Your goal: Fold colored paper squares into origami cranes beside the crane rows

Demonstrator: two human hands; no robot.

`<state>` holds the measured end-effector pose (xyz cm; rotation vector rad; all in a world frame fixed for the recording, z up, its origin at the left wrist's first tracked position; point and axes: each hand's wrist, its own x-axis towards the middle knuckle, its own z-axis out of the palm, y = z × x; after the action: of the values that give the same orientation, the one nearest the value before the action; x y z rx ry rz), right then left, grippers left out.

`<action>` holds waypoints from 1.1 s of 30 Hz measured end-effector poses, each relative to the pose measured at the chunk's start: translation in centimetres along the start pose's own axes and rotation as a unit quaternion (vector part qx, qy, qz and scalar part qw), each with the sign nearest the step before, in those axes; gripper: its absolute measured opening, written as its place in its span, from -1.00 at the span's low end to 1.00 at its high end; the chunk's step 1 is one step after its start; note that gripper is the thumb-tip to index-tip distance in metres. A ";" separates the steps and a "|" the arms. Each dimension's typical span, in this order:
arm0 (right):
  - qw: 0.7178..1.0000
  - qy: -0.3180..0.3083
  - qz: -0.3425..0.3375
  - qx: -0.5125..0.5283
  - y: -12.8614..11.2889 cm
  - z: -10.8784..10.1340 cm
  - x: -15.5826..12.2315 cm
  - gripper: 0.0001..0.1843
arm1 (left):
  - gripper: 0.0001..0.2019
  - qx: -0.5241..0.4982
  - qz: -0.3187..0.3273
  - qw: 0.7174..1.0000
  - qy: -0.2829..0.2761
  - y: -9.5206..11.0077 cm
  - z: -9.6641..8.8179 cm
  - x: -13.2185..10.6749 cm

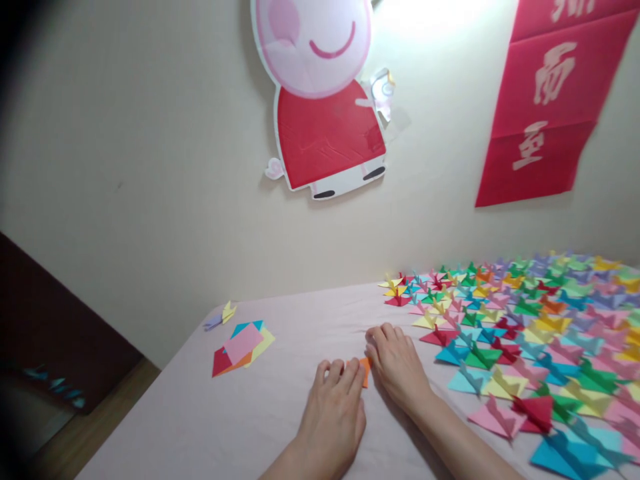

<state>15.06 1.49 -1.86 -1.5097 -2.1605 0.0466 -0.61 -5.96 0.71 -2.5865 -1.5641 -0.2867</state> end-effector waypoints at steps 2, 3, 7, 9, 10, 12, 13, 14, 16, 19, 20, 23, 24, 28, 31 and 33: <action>1.000 0.005 -0.005 0.000 -0.1 0.0 -0.1 -0.82 | -0.56 0.002 -0.007 1.000 -0.007 0.1 0.1 0.0; 1.000 0.006 -0.006 -0.005 -0.2 -0.1 -0.1 -0.81 | -0.55 0.003 -0.013 1.000 -0.011 0.2 0.1 -0.2; 1.000 -0.003 0.001 -0.022 -0.5 -0.2 -0.1 -0.78 | -0.51 0.004 -0.050 0.998 -0.024 0.1 0.1 -1.5; 1.000 -0.007 0.003 -0.024 -0.5 -0.2 -0.1 -0.76 | -0.47 -0.003 -0.070 0.997 -0.035 -0.1 0.0 -2.4; 1.000 -0.008 0.004 -0.024 -0.5 -0.2 -0.1 -0.76 | -0.46 -0.008 -0.076 0.996 -0.045 -0.2 -0.1 -2.9; 1.000 -0.007 0.004 -0.026 -0.5 -0.2 0.0 -0.76 | -0.44 -0.019 -0.086 0.994 -0.067 -0.3 -0.4 -3.4; 1.000 -0.008 0.004 -0.026 -0.5 -0.2 0.0 -0.76 | -0.44 -0.024 -0.089 0.993 -0.079 -0.3 -0.5 -3.5; 1.000 -0.011 0.002 -0.025 -0.4 -0.2 0.0 -0.76 | -0.44 -0.027 -0.092 0.991 -0.089 -0.3 -0.7 -3.5; 1.000 -0.010 0.004 -0.024 -0.5 -0.2 0.0 -0.76 | -0.41 -0.030 -0.105 0.989 -0.103 -0.1 -1.0 -3.2; 1.000 0.003 0.003 -0.022 -0.6 -0.1 -0.1 -0.76 | -0.34 -0.047 -0.122 0.985 -0.109 0.4 -1.3 -2.4; 1.000 0.008 0.001 -0.021 -0.6 -0.1 -0.1 -0.77 | -0.33 -0.059 -0.119 0.985 -0.110 0.6 -1.4 -2.1; 1.000 0.020 -0.001 -0.019 -0.8 -0.1 -0.3 -0.78 | -0.31 -0.093 -0.097 0.984 -0.119 1.1 -1.3 -1.1; 1.000 0.023 0.001 -0.020 -0.9 -0.1 -0.3 -0.79 | -0.31 -0.097 -0.095 0.983 -0.121 1.2 -1.2 -0.9; 1.000 0.024 0.008 -0.014 -1.0 0.0 -0.4 -0.77 | -0.31 -0.097 -0.095 0.984 -0.114 1.1 -0.2 -0.3; 1.000 0.008 0.016 -0.003 -0.8 0.0 -0.3 -0.76 | -0.29 -0.085 -0.083 0.989 -0.092 0.6 1.0 -0.5; 1.000 -0.002 0.021 0.004 -0.6 0.0 -0.1 -0.76 | -0.28 -0.069 -0.072 0.993 -0.071 0.1 2.0 -1.0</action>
<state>14.59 1.14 -1.70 -1.5504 -2.1292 0.0731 -0.77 -6.48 -1.40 -2.6527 -1.8462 -0.2362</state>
